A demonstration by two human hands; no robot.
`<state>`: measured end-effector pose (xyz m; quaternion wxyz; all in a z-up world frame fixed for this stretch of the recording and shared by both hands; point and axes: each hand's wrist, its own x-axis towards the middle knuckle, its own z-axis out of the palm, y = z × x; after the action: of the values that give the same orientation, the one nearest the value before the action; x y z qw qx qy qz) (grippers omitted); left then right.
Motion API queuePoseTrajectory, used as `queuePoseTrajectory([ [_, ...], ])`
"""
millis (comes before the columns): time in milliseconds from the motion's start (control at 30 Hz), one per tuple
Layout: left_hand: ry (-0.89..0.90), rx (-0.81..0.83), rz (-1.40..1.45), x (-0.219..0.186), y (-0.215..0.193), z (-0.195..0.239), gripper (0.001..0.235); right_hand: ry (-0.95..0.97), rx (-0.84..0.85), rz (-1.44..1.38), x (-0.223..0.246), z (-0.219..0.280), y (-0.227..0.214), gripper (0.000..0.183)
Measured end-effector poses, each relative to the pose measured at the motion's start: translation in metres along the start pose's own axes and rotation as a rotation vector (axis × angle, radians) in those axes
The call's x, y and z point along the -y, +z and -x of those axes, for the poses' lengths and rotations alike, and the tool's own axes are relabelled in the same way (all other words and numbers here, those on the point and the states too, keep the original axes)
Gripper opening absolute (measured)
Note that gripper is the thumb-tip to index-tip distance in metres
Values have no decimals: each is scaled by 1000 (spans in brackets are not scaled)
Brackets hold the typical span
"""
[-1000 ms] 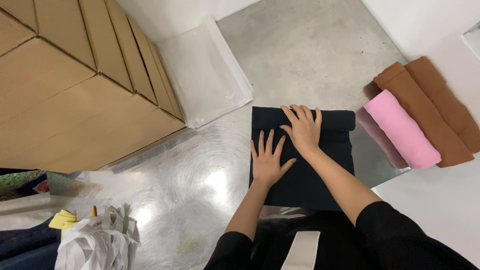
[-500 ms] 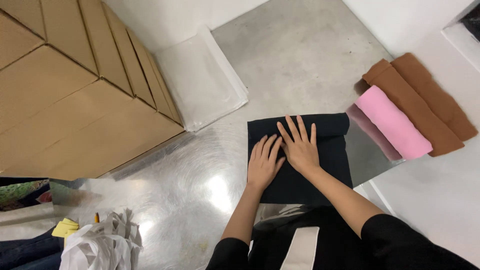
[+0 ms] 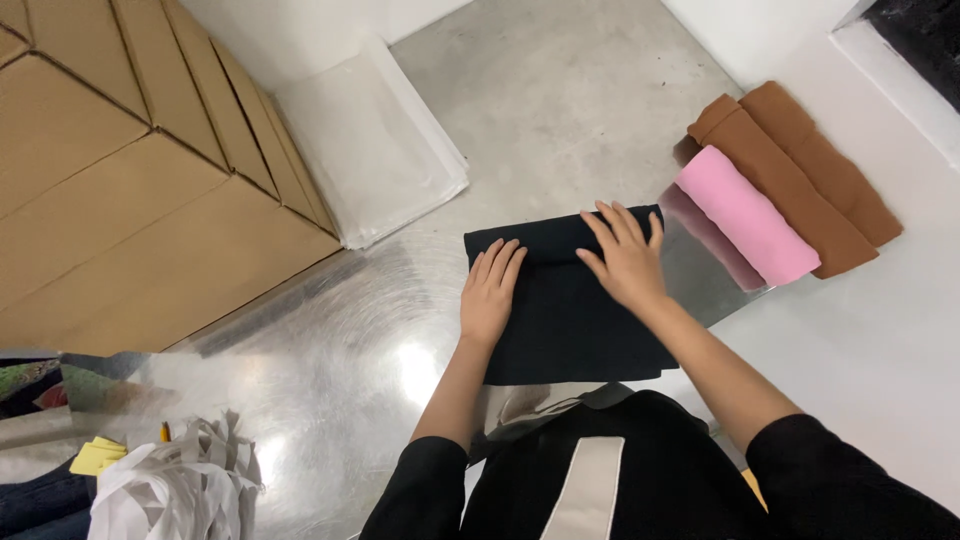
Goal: The person takes a black shirt, a pink long-sleeved top, and a brown patterned shirt from a clothing rack one by one. They lay each item on a metal table, fold them neatly by hand, and place them into a stack.
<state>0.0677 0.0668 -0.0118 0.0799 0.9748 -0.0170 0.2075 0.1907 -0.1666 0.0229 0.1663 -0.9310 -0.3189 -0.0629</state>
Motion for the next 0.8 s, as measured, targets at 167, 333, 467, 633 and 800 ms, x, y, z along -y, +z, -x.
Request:
queuePoseTrajectory([
  [167,6,-22,-58,-9,3,16,53,-2,126,137,-40,-24,13,67],
  [333,-65,16,71,-42,-21,38,60,-44,147,192,-28,-15,16,58],
  [467,-130,98,214,-56,-32,56,46,-84,-3,195,-10,15,15,62],
  [633,-302,124,365,-47,-26,75,58,-47,-62,128,24,50,6,71],
  [800,-508,141,630,-45,-34,70,51,49,20,25,39,77,4,68],
])
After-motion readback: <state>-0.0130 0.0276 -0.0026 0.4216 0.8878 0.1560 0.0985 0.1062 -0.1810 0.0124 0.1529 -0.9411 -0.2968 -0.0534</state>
